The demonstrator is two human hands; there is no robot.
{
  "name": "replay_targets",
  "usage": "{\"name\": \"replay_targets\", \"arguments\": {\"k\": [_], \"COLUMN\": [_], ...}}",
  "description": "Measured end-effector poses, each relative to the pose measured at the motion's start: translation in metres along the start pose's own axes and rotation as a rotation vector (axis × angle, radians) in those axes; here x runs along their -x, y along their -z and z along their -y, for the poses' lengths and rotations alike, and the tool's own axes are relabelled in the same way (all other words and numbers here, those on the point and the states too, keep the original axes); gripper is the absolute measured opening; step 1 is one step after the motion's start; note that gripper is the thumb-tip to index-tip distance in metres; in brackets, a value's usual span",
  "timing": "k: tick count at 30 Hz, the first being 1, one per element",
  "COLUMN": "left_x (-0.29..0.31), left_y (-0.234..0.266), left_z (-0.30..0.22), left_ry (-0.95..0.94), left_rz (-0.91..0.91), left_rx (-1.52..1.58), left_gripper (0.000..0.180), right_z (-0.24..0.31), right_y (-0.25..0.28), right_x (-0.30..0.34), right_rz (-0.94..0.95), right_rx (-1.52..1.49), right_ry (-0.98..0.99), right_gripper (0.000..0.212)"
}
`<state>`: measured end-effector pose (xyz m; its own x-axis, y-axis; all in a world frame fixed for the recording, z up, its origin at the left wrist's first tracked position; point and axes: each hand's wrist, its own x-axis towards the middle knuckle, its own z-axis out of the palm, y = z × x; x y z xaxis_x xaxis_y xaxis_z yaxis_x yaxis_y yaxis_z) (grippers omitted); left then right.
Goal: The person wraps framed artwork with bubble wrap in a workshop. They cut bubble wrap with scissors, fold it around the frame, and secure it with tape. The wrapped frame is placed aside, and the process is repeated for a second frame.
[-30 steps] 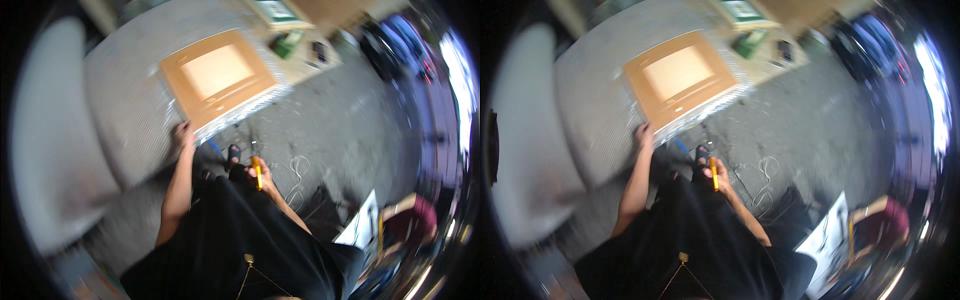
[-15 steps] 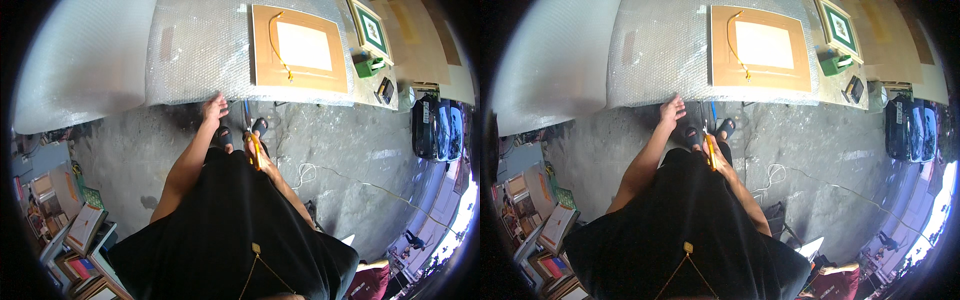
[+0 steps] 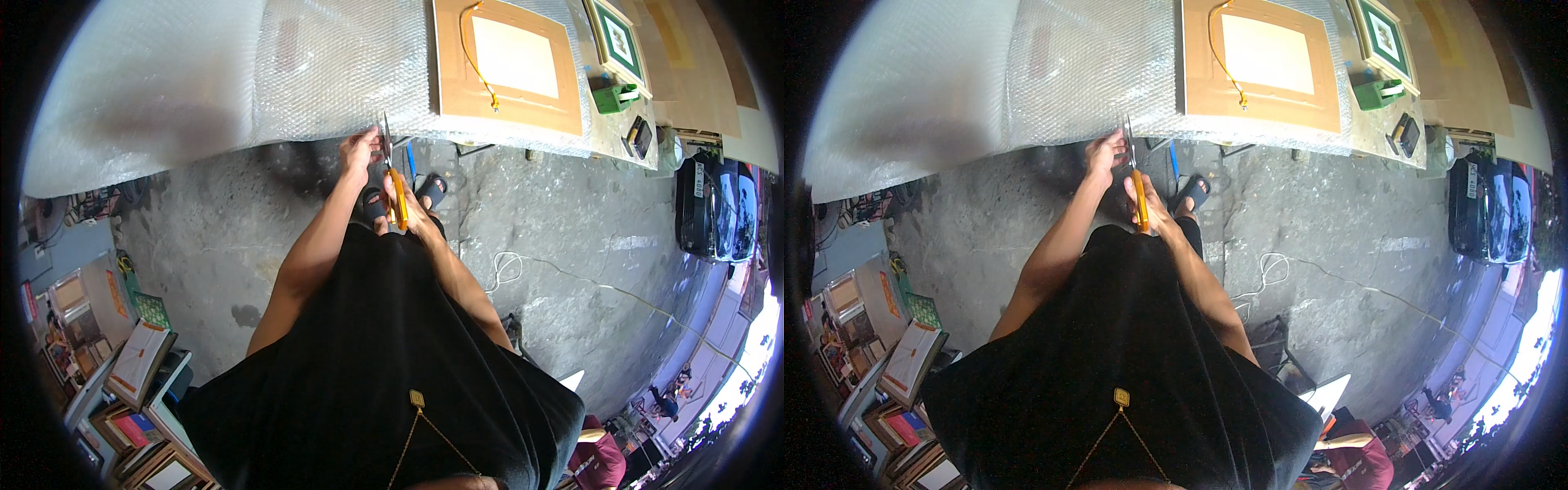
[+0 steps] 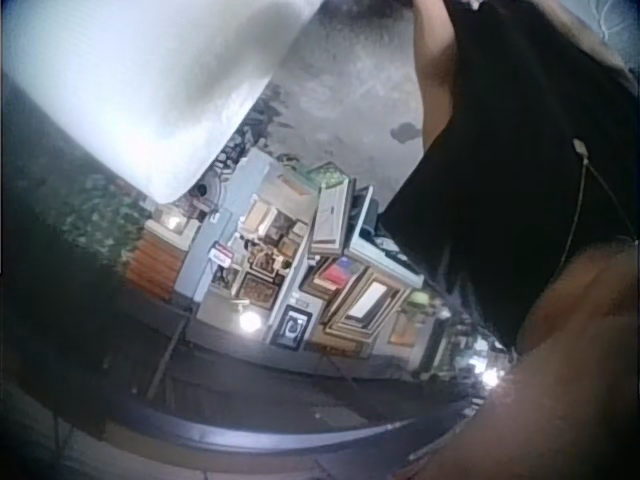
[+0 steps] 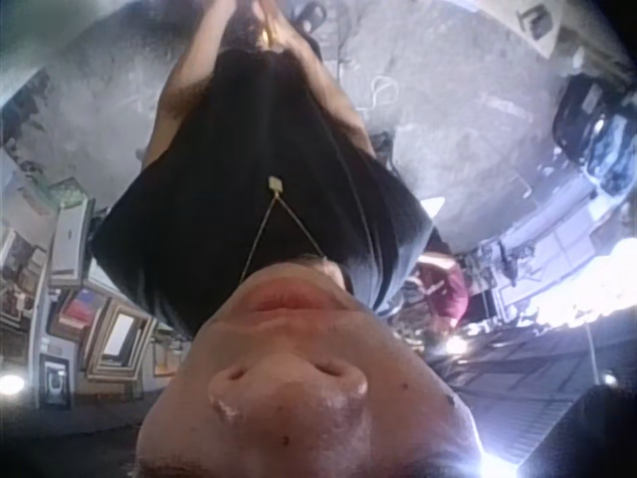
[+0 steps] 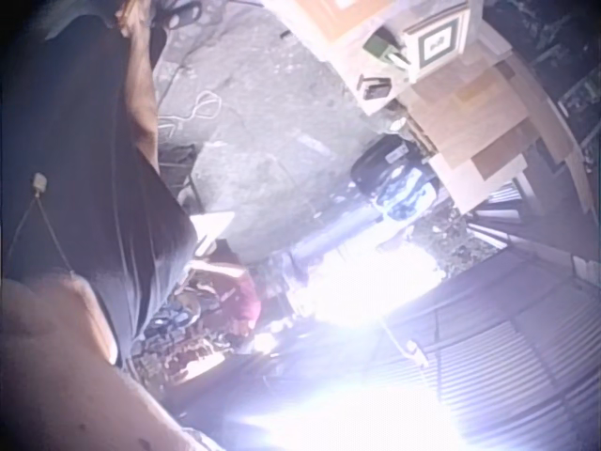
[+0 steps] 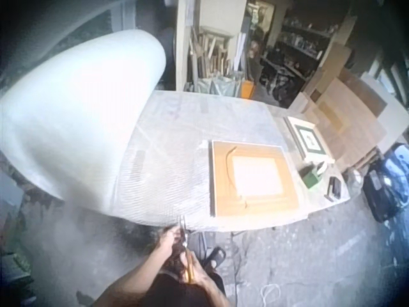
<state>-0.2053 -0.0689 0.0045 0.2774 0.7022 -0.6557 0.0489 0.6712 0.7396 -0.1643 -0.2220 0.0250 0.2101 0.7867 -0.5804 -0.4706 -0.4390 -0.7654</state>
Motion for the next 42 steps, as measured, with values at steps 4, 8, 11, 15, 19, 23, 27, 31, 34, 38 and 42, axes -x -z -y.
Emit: {"name": "replay_targets", "arguments": {"k": [4, 8, 11, 15, 19, 23, 27, 31, 34, 38, 42], "left_x": [-0.008, -0.012, -0.009, -0.007, -0.01, -0.016, -0.002, -0.004, -0.005, -0.001, 0.005], "left_y": [0.008, 0.009, 0.009, 0.012, 0.018, 0.027, 0.032, 0.044, 0.051, 0.056, 0.059], "left_z": [0.007, 0.013, 0.008, -0.001, -0.004, -0.007, -0.023, -0.031, -0.037, -0.045, -0.053], "left_ry": [-0.014, -0.07, -0.069, -0.077, -0.098, -0.034, 0.019, 0.024, 0.029, 0.051, -0.011], "left_rz": [0.062, 0.07, 0.088, 0.086, 0.121, 0.185, 0.255, 0.282, 0.346, 0.385, 0.417], "left_rx": [-0.049, -0.04, -0.053, -0.115, -0.217, -0.168, -0.139, -0.135, -0.163, -0.158, -0.203], "left_gripper": [0.02, 0.018, 0.016, 0.018, 0.019, 0.015, 0.009, 0.012, 0.015, 0.016, 0.021], "right_z": [0.001, 0.0, -0.003, 0.01, 0.008, 0.012, 0.028, 0.054, 0.058, 0.083, 0.118], "right_y": [-0.009, -0.015, -0.018, -0.024, -0.017, -0.023, -0.019, -0.026, -0.02, -0.006, -0.001], "right_x": [-0.012, -0.018, -0.023, -0.025, -0.043, -0.049, -0.061, -0.067, -0.085, -0.108, -0.126], "right_rz": [-0.064, -0.107, -0.128, -0.177, -0.198, -0.196, -0.214, -0.219, -0.202, -0.206, -0.184], "right_rx": [-0.022, -0.018, -0.033, -0.025, 0.021, -0.006, 0.003, 0.02, -0.014, 0.033, 0.051], "right_ry": [0.017, 0.056, 0.063, 0.052, 0.08, 0.084, 0.029, 0.079, 0.064, 0.048, 0.081], "right_gripper": [0.068, 0.066, 0.065, 0.064, 0.071, 0.077, 0.081, 0.077, 0.071, 0.064, 0.07]}}
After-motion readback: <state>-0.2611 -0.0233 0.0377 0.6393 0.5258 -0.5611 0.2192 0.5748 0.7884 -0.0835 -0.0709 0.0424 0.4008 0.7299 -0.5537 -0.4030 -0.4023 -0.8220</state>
